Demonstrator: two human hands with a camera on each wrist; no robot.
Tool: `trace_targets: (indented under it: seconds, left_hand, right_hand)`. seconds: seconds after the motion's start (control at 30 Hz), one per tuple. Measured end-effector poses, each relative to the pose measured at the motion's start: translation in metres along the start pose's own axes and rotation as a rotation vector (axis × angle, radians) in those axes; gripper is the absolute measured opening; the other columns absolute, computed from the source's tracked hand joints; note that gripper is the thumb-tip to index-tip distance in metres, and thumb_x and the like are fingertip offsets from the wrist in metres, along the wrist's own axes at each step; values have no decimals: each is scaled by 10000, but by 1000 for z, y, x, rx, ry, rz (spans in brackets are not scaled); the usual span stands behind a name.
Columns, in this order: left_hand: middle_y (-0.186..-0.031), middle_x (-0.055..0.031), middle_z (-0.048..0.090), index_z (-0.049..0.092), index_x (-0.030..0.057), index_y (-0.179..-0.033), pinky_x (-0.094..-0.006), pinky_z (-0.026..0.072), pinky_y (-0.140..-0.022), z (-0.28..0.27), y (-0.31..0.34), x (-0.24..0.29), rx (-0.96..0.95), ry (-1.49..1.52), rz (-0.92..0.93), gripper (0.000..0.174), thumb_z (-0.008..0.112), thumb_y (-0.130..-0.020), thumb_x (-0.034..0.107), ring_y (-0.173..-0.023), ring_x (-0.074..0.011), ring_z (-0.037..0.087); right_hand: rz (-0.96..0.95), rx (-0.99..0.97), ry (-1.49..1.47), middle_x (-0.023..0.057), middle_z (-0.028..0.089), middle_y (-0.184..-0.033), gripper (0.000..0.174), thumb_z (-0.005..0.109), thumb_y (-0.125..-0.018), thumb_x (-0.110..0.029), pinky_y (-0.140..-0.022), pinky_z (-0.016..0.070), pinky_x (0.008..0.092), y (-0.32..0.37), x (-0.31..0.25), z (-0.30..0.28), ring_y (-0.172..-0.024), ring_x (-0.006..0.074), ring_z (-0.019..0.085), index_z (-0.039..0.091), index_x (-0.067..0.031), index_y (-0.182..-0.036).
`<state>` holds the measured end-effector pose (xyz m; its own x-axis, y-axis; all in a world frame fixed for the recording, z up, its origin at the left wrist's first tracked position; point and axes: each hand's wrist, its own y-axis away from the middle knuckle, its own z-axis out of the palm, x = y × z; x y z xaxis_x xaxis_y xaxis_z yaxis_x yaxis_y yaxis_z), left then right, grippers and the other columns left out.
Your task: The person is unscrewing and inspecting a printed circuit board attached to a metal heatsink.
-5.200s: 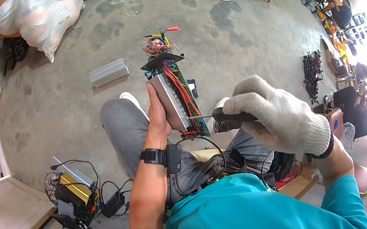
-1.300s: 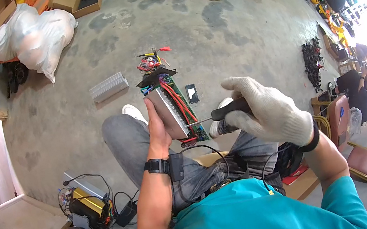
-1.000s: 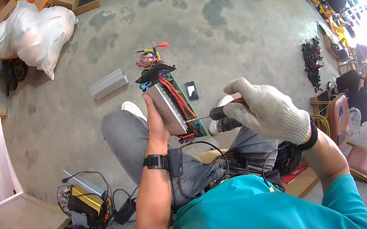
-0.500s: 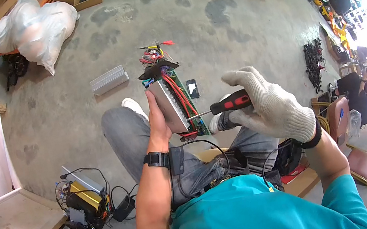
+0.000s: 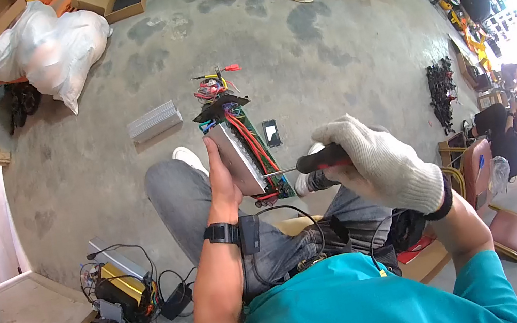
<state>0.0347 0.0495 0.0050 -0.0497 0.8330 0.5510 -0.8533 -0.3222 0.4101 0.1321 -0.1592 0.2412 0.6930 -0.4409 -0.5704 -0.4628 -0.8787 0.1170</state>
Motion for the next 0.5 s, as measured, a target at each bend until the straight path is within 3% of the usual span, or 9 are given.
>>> trace_targets:
  seconds: [0.03, 0.1, 0.13, 0.3, 0.5]
  left_hand:
    - [-1208, -82, 703, 585, 83, -1380, -395, 574, -980, 2, 1, 2, 10, 18, -11, 686, 389, -1075, 666, -1095, -208, 693]
    - [-1219, -83, 698, 581, 83, -1386, -402, 570, -986, -2, 2, 2, 2, 18, -23, 695, 396, -1069, 673, -1103, -212, 689]
    - [-1230, -83, 694, 577, 83, -1392, -408, 566, -993, -2, 0, 2, -6, 12, -39, 705, 403, -1063, 681, -1112, -217, 685]
    - [-1266, -80, 679, 559, 85, -1420, -425, 560, -1005, -5, -1, -1, -38, 28, -23, 726, 410, -1054, 694, -1135, -223, 678]
    - [-1241, -103, 700, 580, 71, -1389, -402, 581, -979, 2, 1, 2, 34, -48, 9, 744, 374, -1057, 704, -1120, -222, 696]
  right_hand:
    - [0, 2, 0, 191, 627, -1169, 524, 730, -893, -75, -818, 567, 477, -1, -3, 1, -993, 407, 700, 502, -71, -1365]
    - [374, -37, 22, 195, 615, -1185, 535, 728, -905, -87, -813, 567, 478, -3, -14, 0, -974, 416, 701, 486, -72, -1382]
    - [395, -20, 11, 195, 615, -1185, 535, 728, -905, -87, -813, 567, 478, 2, -14, -2, -974, 416, 701, 486, -72, -1382]
    - [-71, 37, 70, 212, 650, -1119, 589, 750, -880, -130, -763, 576, 470, 4, -1, -5, -962, 406, 715, 471, -81, -1396]
    - [212, 4, 78, 199, 625, -1122, 596, 722, -869, -79, -764, 581, 476, 5, -5, 7, -932, 405, 715, 471, -81, -1410]
